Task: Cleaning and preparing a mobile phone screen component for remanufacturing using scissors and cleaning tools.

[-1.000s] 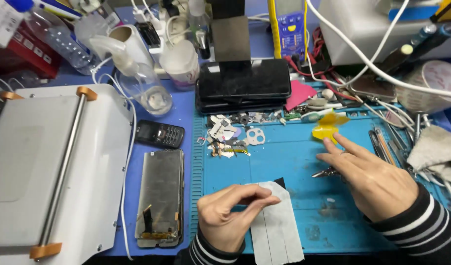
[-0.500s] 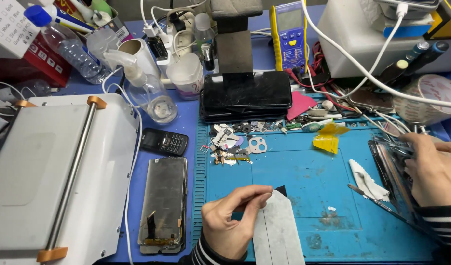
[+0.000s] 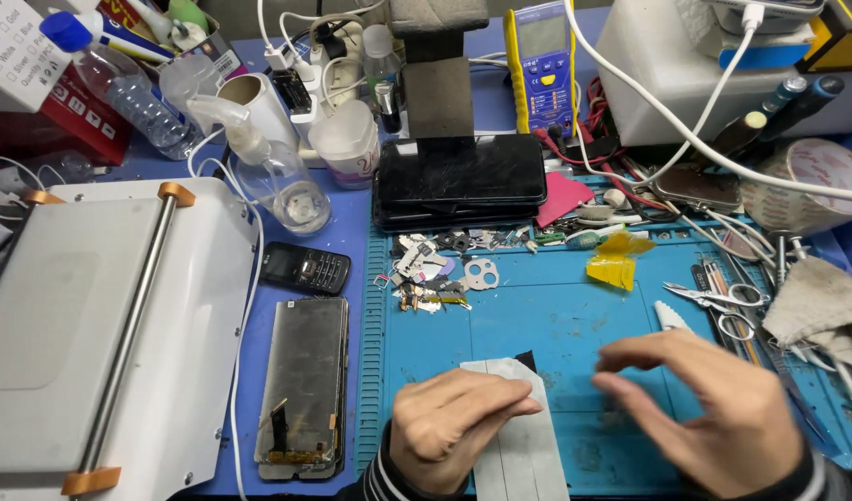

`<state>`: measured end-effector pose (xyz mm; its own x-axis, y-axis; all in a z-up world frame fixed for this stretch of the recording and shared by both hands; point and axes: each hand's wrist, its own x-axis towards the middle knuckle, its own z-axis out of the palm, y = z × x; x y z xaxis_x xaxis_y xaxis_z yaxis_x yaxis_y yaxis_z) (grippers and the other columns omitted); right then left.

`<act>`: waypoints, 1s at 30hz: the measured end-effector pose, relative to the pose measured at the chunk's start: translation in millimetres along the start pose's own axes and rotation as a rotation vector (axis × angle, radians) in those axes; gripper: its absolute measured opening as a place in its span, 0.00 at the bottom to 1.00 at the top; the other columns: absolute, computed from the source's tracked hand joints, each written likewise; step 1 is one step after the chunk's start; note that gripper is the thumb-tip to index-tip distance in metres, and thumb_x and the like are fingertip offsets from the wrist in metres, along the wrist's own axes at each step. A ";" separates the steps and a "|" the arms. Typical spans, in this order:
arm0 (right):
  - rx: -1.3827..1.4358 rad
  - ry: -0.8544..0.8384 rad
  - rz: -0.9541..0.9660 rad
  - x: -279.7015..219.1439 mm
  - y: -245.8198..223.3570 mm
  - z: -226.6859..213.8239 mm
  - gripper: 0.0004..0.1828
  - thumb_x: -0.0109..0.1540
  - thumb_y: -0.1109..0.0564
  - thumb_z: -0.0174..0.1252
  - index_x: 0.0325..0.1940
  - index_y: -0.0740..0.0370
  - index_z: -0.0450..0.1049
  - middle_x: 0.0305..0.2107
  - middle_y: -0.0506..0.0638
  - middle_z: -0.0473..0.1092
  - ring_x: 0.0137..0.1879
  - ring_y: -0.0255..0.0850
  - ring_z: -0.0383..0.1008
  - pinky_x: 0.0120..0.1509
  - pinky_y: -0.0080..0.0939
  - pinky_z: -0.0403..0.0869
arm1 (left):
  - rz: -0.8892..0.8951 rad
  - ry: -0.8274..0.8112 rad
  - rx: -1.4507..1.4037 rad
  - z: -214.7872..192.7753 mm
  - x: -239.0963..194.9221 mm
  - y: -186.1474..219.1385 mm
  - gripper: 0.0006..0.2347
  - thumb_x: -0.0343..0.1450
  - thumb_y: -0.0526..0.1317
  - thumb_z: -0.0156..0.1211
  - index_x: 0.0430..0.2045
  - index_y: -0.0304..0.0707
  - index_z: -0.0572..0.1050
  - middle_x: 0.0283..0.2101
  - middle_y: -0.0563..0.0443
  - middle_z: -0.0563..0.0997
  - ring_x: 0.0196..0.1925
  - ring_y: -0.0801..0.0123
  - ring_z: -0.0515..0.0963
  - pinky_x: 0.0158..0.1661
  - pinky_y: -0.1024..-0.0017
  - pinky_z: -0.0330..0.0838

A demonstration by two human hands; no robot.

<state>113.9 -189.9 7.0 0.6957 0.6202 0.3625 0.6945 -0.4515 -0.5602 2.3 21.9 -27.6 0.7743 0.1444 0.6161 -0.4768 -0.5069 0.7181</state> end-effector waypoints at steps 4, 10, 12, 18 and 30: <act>0.198 -0.025 -0.069 9.5 -17.5 27.7 0.13 0.47 0.59 0.71 0.35 0.59 0.81 0.30 0.44 0.83 0.28 0.31 0.82 0.34 0.27 0.81 | 0.102 -0.026 0.033 -2.3 -0.1 -0.7 0.05 0.65 0.30 0.71 0.32 0.28 0.81 0.32 0.47 0.85 0.26 0.68 0.82 0.27 0.76 0.75; 0.486 -0.068 -0.178 14.3 -12.4 48.1 0.10 0.53 0.65 0.64 0.38 0.63 0.79 0.33 0.49 0.82 0.36 0.35 0.84 0.42 0.28 0.83 | 0.145 -0.036 0.086 -4.0 6.8 2.3 0.03 0.67 0.32 0.69 0.28 0.29 0.81 0.29 0.50 0.81 0.27 0.68 0.77 0.30 0.75 0.75; 0.500 -0.072 -0.218 10.7 -8.2 50.5 0.09 0.54 0.66 0.61 0.38 0.65 0.78 0.33 0.50 0.82 0.36 0.36 0.83 0.42 0.29 0.81 | 0.146 -0.079 0.073 -1.9 3.9 -3.1 0.04 0.67 0.31 0.68 0.29 0.29 0.80 0.31 0.47 0.83 0.28 0.66 0.81 0.32 0.74 0.77; 0.514 -0.161 -0.184 14.7 -3.5 50.1 0.08 0.55 0.63 0.61 0.39 0.64 0.79 0.33 0.49 0.82 0.34 0.35 0.82 0.40 0.29 0.81 | 0.116 0.006 0.119 4.4 4.9 -2.8 0.03 0.64 0.32 0.73 0.24 0.35 0.82 0.26 0.52 0.84 0.25 0.74 0.81 0.27 0.79 0.76; 0.608 -0.169 -0.192 14.4 -4.2 54.5 0.12 0.50 0.62 0.72 0.37 0.65 0.82 0.25 0.49 0.84 0.24 0.31 0.80 0.28 0.23 0.79 | 0.194 0.032 0.320 5.3 -0.2 -12.7 0.10 0.62 0.34 0.75 0.15 0.38 0.76 0.18 0.56 0.69 0.18 0.75 0.64 0.19 0.77 0.59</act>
<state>111.0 -144.2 -26.0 0.4972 0.7682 0.4033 0.5410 0.0889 -0.8363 10.3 23.8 -38.5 0.6666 0.0439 0.7441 -0.4548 -0.7669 0.4528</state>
